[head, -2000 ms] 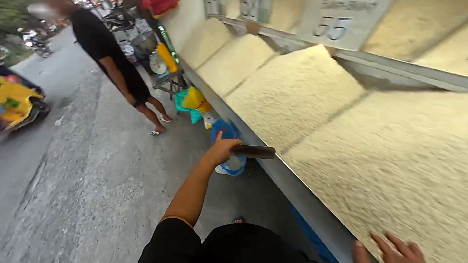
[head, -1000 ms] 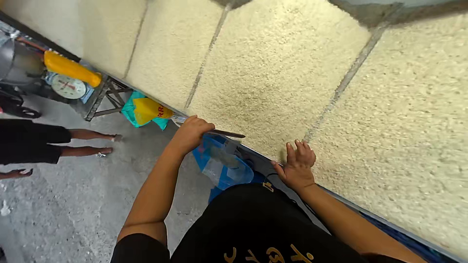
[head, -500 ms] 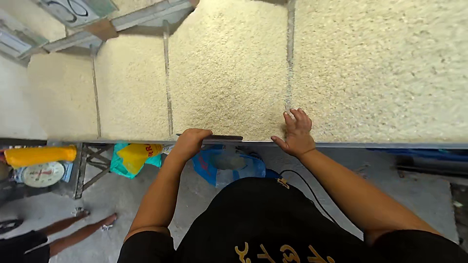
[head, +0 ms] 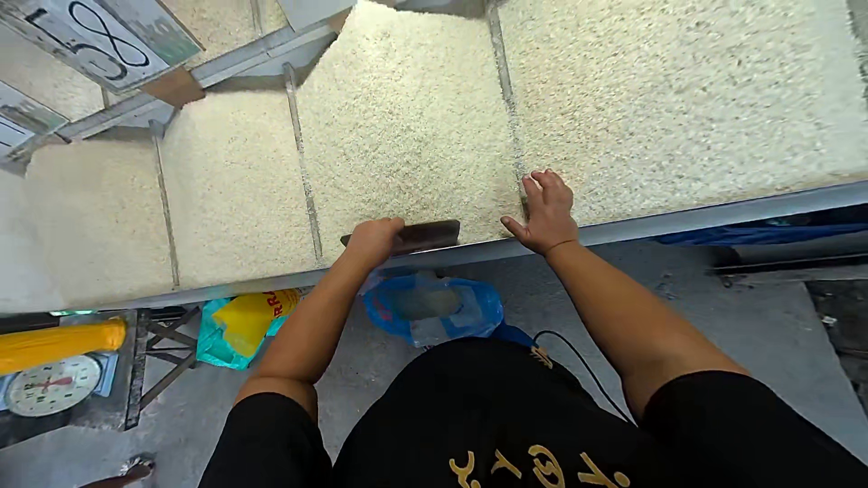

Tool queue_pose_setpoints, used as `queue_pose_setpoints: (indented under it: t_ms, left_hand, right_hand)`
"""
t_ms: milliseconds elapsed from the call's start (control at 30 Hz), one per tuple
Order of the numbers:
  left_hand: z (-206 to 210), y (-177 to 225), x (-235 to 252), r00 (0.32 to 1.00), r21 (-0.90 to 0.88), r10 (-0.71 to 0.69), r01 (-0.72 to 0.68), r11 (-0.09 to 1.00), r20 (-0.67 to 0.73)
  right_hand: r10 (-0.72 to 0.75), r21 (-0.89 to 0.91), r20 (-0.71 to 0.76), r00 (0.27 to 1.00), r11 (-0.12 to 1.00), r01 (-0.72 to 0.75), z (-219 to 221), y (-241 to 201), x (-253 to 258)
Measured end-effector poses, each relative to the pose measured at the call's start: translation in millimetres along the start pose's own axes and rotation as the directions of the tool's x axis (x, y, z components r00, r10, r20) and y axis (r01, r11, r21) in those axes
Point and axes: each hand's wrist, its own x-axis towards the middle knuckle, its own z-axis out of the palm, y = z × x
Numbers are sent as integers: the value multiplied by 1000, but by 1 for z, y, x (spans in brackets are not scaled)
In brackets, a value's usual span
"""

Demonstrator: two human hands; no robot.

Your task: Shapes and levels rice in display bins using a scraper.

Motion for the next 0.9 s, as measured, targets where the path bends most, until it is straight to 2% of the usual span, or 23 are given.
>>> queue_pose_setpoints:
  t_ms: [67, 200, 300, 367, 433, 500, 600, 700, 767, 900]
  left_hand:
    - [-23, -13, 17, 999, -27, -14, 15, 1000, 38]
    - [-92, -35, 51, 998, -8, 16, -16, 1000, -59]
    - [-150, -44, 69, 978, 17, -36, 41, 999, -206]
    - [-179, -41, 71, 927, -15, -112, 115, 993, -358]
    - [-191, -23, 60, 870, -68, -163, 148, 987, -466]
    - [-171, 3, 40, 884, -73, -120, 97, 993, -451]
    - [-89, 24, 16, 966, -28, 35, -43, 999, -255]
    - [-24, 29, 7, 996, -44, 55, -58, 997, -69]
    - [-4, 33, 8, 996, -32, 76, -77, 996, -53]
    - [9, 51, 15, 994, 42, 103, -102, 994, -26]
  right_hand:
    - [9, -18, 12, 1000, 1000, -9, 1, -1, 1]
    - [14, -32, -17, 1000, 999, -15, 5, -1, 0]
    - [3, -42, -41, 999, 999, -5, 6, 0, -1]
    - [-11, -56, -81, 997, 998, 6, 10, 1, -3]
    - [-25, -65, -103, 994, 998, 18, 12, 2, -4]
    - [-43, -71, -123, 992, 997, 34, 12, 1, -6]
    - [-78, -83, -174, 982, 994, 64, 14, 3, -8]
    - [-90, -90, -197, 976, 993, 73, 15, 3, -9]
    - [-108, -107, -223, 969, 991, 86, 16, 3, -9]
    - [-96, -106, -234, 967, 992, 72, 16, 4, -9]
